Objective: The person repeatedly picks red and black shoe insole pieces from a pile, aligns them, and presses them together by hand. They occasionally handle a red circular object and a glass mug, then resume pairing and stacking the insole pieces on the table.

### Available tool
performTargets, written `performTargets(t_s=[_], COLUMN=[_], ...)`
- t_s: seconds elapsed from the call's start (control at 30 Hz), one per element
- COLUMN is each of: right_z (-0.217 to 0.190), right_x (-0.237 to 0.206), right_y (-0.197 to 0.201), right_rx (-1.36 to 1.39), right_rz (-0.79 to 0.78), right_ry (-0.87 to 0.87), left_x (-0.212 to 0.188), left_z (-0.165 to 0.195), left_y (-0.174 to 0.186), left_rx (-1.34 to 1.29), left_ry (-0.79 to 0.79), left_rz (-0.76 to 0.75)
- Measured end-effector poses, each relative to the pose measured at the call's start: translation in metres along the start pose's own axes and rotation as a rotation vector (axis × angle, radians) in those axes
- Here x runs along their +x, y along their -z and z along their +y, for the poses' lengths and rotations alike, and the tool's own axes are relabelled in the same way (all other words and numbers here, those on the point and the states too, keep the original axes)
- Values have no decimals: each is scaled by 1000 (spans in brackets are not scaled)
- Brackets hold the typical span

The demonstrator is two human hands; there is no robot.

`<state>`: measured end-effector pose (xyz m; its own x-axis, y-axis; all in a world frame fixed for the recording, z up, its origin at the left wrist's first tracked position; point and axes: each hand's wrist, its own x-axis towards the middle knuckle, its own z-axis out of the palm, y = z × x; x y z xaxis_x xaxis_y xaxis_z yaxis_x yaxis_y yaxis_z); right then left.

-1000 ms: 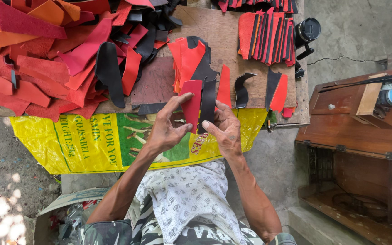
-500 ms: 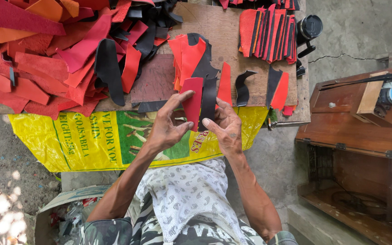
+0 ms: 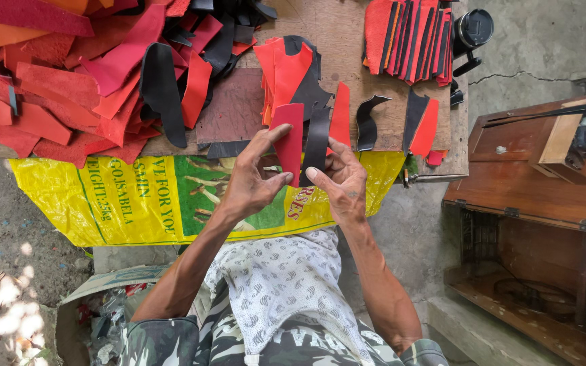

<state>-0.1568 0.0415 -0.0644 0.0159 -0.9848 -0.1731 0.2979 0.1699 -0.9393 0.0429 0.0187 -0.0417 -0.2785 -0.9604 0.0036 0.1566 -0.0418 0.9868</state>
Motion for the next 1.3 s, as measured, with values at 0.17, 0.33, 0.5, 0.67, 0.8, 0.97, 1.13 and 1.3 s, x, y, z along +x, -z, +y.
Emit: performTargets(t_s=[0.17, 0.33, 0.5, 0.67, 0.8, 0.97, 1.13, 1.3], right_z=[0, -1, -2, 6, 9, -6, -16, -19], right_x=[0, 0, 0, -5, -8, -9, -8, -10], right_y=[0, -1, -3, -1, 3, 4, -6, -10], right_rx=[11, 14, 15, 39, -85, -181, -177, -162], right_rz=[-6, -7, 12, 5, -1, -57, -79, -80], right_ry=[-10, -8, -17, 83, 77, -46, -35, -23], left_x=[0, 0, -2, -2, -1, 1, 1, 1], left_z=[-2, -2, -2, -8, -12, -5, 8, 16], left_y=[1, -1, -1, -2, 0, 5, 5, 5], left_rx=[11, 13, 24, 56, 92, 40, 89, 55], left_ry=[-27, -18, -19, -58, -81, -4, -6, 51], left_rz=[11, 21, 25, 27, 26, 22, -9, -31])
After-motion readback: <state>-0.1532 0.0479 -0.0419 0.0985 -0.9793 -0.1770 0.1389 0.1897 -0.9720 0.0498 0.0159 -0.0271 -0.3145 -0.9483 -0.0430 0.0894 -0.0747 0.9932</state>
